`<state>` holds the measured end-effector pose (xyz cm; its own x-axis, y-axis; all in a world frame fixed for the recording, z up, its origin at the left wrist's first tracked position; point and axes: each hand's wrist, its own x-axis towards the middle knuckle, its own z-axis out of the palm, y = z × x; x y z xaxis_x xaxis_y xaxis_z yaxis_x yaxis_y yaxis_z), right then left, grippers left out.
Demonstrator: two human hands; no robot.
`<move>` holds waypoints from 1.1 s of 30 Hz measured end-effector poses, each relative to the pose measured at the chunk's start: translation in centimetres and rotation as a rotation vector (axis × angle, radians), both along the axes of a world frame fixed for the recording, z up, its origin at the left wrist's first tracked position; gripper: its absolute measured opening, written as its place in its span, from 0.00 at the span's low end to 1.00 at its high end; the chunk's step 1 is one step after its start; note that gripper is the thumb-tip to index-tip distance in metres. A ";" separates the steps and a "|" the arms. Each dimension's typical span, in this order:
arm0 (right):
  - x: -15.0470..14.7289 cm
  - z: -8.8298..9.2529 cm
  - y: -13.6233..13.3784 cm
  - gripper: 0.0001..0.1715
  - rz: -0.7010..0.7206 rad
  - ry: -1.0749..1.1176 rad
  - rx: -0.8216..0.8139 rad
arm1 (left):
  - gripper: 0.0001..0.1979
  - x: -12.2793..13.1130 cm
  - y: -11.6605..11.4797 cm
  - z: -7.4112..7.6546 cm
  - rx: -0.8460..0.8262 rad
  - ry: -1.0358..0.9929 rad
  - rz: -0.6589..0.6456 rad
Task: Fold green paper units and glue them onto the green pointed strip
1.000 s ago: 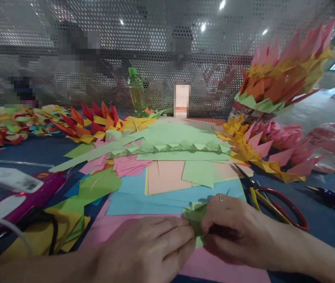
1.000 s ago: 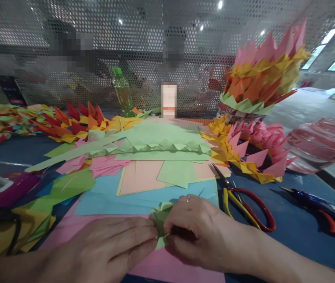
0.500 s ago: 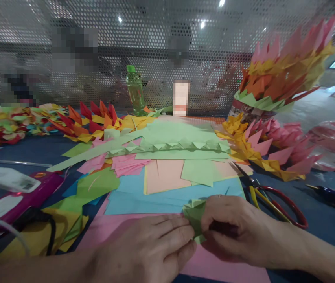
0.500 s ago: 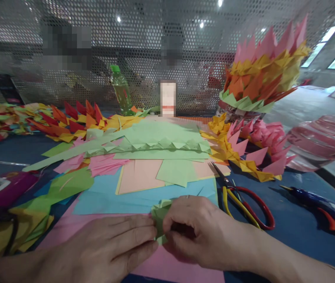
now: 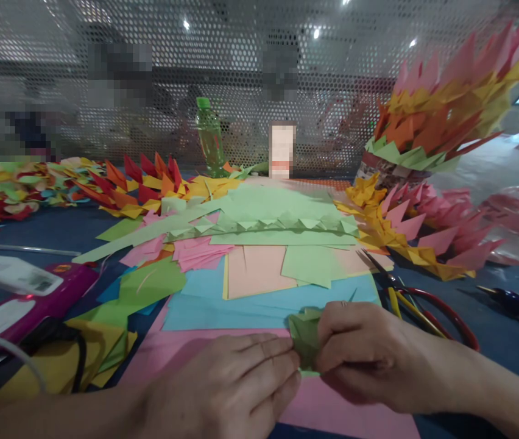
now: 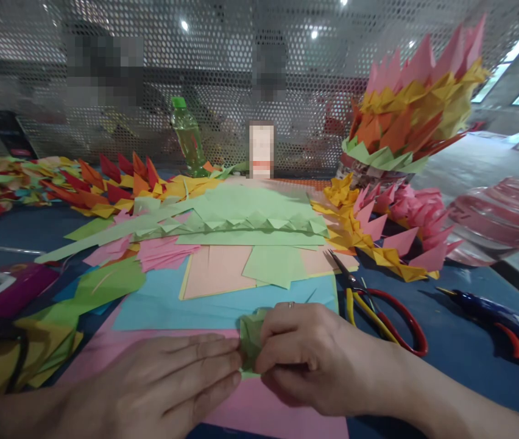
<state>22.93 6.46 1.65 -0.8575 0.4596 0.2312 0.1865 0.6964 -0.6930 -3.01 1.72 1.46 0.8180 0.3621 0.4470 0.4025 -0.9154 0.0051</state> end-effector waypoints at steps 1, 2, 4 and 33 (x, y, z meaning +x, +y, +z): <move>0.0 0.0 0.0 0.13 0.002 0.006 0.003 | 0.19 0.0 0.0 -0.1 0.002 -0.015 -0.001; 0.0 0.0 0.0 0.13 0.003 0.011 0.004 | 0.19 0.0 0.0 -0.3 -0.004 -0.032 0.000; -0.1 0.1 0.0 0.14 0.006 0.006 0.004 | 0.21 0.0 0.0 -0.4 -0.020 -0.063 0.013; 0.3 -0.1 -0.2 0.13 0.009 -0.045 0.038 | 0.12 0.7 0.4 0.6 -0.179 0.227 0.034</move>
<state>23.19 6.23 1.56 -0.8714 0.4434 0.2097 0.2104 0.7241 -0.6568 -2.30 2.09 2.09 0.8758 0.4479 0.1800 0.4424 -0.8939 0.0716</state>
